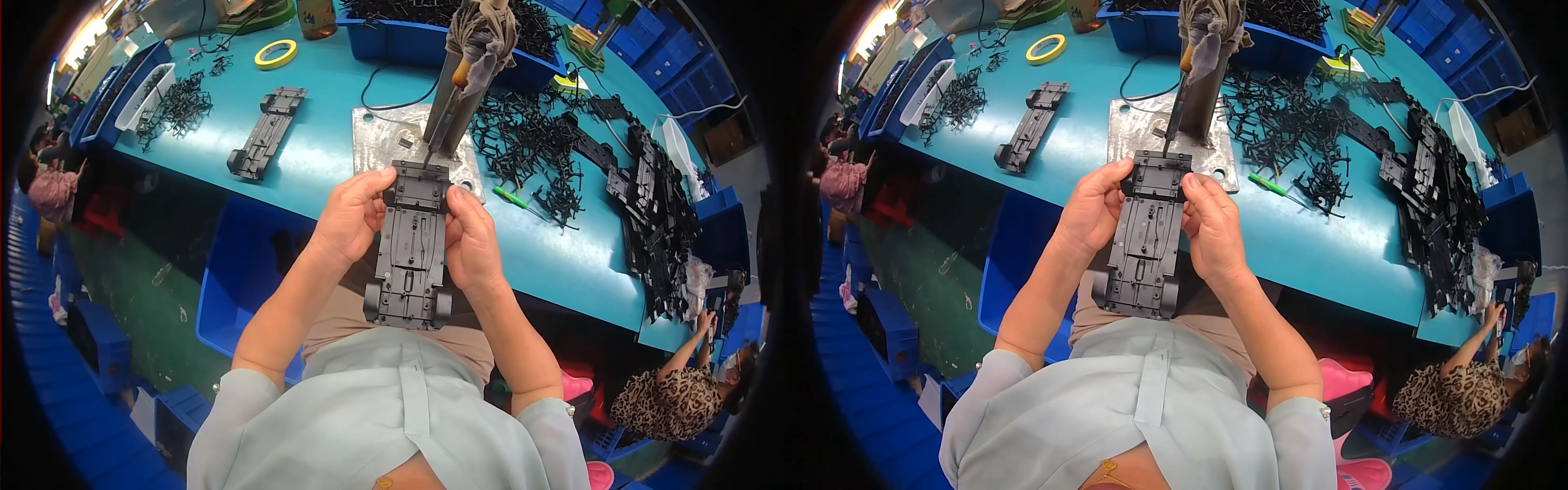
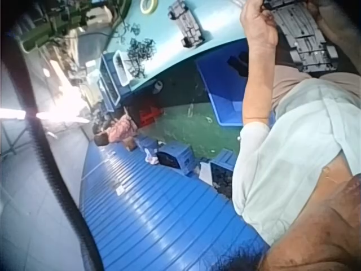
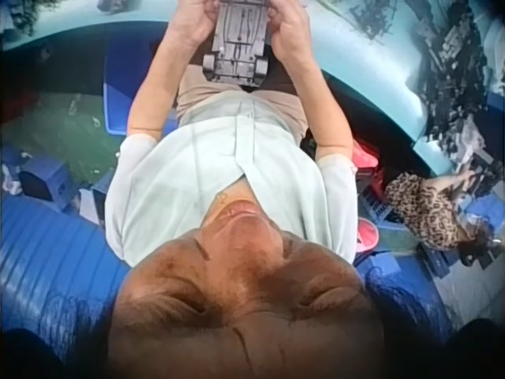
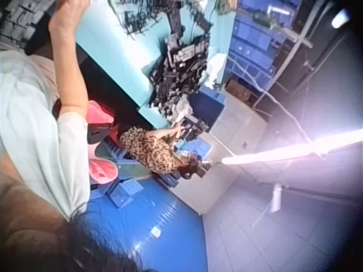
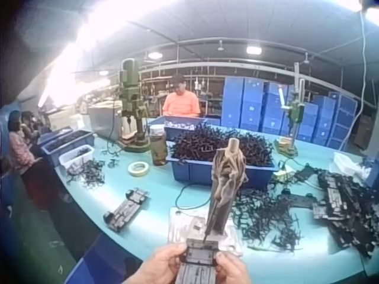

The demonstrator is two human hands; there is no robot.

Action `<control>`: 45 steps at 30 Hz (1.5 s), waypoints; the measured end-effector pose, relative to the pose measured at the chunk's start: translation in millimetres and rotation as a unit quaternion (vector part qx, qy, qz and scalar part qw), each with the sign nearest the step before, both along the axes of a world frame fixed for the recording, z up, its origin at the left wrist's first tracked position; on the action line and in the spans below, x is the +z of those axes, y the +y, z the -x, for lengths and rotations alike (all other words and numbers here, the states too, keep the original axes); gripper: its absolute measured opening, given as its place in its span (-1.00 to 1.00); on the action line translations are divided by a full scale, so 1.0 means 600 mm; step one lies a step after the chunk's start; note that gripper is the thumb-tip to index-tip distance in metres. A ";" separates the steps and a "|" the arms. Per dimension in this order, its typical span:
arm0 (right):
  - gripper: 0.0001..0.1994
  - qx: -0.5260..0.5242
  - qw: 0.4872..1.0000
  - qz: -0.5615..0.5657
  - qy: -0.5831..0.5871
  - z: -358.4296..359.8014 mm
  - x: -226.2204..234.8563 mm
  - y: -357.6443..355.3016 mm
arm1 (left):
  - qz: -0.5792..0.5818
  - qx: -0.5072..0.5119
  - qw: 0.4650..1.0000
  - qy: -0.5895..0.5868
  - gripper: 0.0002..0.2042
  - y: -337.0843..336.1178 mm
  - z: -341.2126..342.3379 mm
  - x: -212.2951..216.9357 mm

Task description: Assembling plastic components onto a toy car chassis at a factory workbench.

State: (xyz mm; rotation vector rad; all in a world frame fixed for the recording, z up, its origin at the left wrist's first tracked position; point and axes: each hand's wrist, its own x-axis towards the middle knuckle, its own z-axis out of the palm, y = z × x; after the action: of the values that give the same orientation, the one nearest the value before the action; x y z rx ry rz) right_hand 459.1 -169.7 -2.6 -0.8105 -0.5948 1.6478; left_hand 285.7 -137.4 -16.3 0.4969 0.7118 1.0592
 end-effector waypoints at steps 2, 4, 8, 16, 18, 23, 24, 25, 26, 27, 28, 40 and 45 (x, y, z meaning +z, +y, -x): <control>-0.77 0.003 1.000 0.002 -0.001 0.004 0.002 0.001 | -0.007 0.016 1.000 0.005 -0.81 -0.001 0.003 0.003; -0.77 0.005 1.000 0.005 -0.002 0.008 0.004 0.002 | -0.004 0.021 1.000 0.005 -0.81 -0.003 0.004 0.010; -0.77 0.005 1.000 0.003 -0.005 0.014 0.007 0.005 | -0.003 0.029 1.000 -0.007 -0.81 -0.007 0.010 0.020; -0.78 0.010 1.000 0.006 -0.011 0.020 0.009 0.009 | 0.022 0.069 0.997 0.028 -0.85 -0.009 0.003 0.034; -0.78 0.007 1.000 0.008 -0.010 0.021 0.009 0.009 | 0.019 0.067 0.997 0.025 -0.85 -0.010 0.004 0.035; -0.78 0.004 1.000 0.010 -0.009 0.016 -0.003 0.012 | 0.026 0.072 0.997 0.016 -0.85 -0.011 0.002 0.041; -0.78 0.006 1.000 0.009 -0.007 0.015 -0.005 0.013 | 0.026 0.072 0.997 0.016 -0.85 -0.012 0.002 0.041; -0.78 0.006 1.000 0.009 -0.007 0.017 -0.003 0.012 | 0.024 0.069 0.997 0.017 -0.85 -0.011 0.002 0.041; -0.77 -0.002 1.000 0.012 -0.005 0.020 0.002 0.011 | 0.022 0.066 0.997 0.017 -0.84 -0.011 0.003 0.042; -0.77 -0.011 1.000 0.016 -0.002 0.021 0.004 0.011 | 0.022 0.067 0.997 0.017 -0.84 -0.012 0.001 0.044; -0.77 -0.012 1.000 0.016 -0.002 0.020 0.002 0.011 | 0.022 0.065 0.997 0.020 -0.84 -0.013 -0.001 0.047; -0.74 -0.008 0.999 0.029 -0.010 0.022 0.019 0.011 | 0.031 0.074 0.997 0.022 -0.83 -0.013 -0.001 0.049; -0.74 -0.007 0.999 0.022 -0.028 0.018 0.010 0.014 | 0.038 0.082 0.996 0.021 -0.82 -0.015 -0.001 0.051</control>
State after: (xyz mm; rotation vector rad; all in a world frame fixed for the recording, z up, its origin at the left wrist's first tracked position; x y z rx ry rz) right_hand 448.0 -161.1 3.5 -0.8938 -0.5919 1.6338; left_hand 286.2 -146.3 14.1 0.4017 0.8383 1.1727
